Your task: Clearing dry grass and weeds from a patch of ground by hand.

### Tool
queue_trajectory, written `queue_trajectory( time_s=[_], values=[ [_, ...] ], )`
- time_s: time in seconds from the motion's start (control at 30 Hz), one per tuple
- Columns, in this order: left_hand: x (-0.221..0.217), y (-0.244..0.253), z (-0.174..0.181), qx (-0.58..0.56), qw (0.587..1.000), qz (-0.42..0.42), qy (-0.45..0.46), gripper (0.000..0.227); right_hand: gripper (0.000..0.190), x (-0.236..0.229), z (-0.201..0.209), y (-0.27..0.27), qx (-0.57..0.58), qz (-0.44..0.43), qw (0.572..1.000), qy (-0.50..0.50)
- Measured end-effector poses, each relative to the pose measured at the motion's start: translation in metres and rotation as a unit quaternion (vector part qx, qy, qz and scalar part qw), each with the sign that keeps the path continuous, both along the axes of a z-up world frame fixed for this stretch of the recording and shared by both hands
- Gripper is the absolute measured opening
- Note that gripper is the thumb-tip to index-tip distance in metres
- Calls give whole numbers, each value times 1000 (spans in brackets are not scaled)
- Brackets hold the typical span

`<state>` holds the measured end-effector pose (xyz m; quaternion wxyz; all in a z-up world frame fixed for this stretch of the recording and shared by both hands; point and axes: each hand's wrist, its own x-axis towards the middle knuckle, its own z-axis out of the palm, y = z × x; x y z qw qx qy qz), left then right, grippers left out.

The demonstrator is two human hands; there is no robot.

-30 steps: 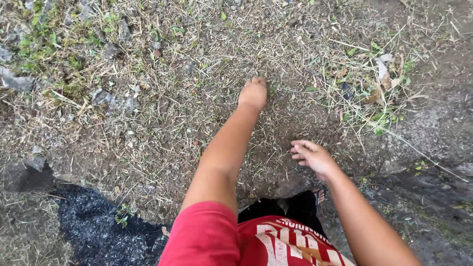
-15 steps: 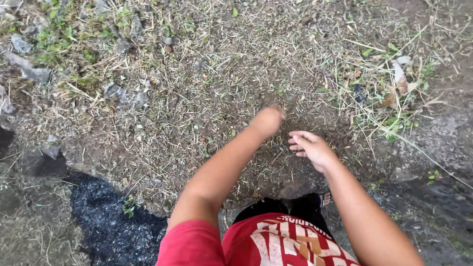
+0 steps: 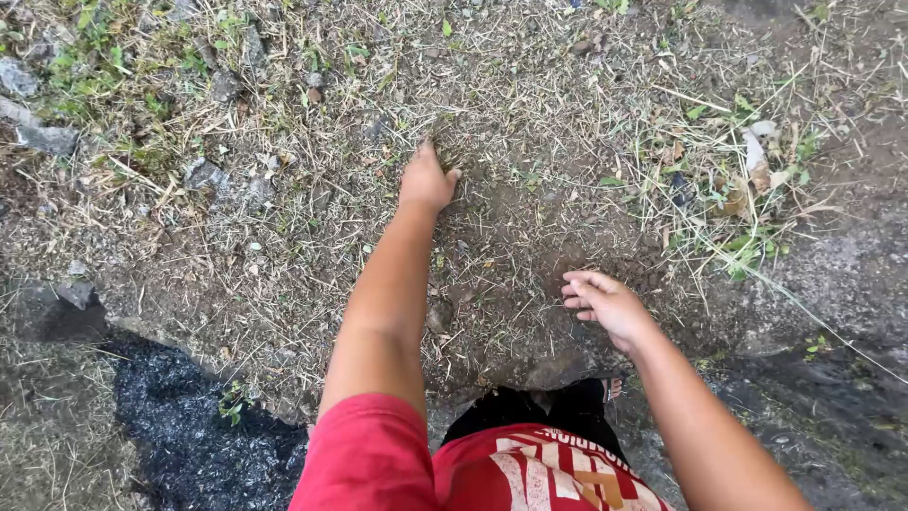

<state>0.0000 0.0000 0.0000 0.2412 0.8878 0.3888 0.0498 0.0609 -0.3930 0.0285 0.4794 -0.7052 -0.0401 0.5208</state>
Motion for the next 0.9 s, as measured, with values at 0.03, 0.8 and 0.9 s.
queue_trajectory(
  time_s=[0.03,0.8,0.9],
  values=[
    [-2,-3,5,-1,1000,-1,-1,86,36,1,-3,-4,-1,-1,1000,-1],
    [5,-71,13,-219,952,-153,-150,8,36,2,-1,6,13,11,999,31],
    [37,-100,33,-166,959,-166,-160,10,36,-1,-3,11,24,20,999,37]
  ],
)
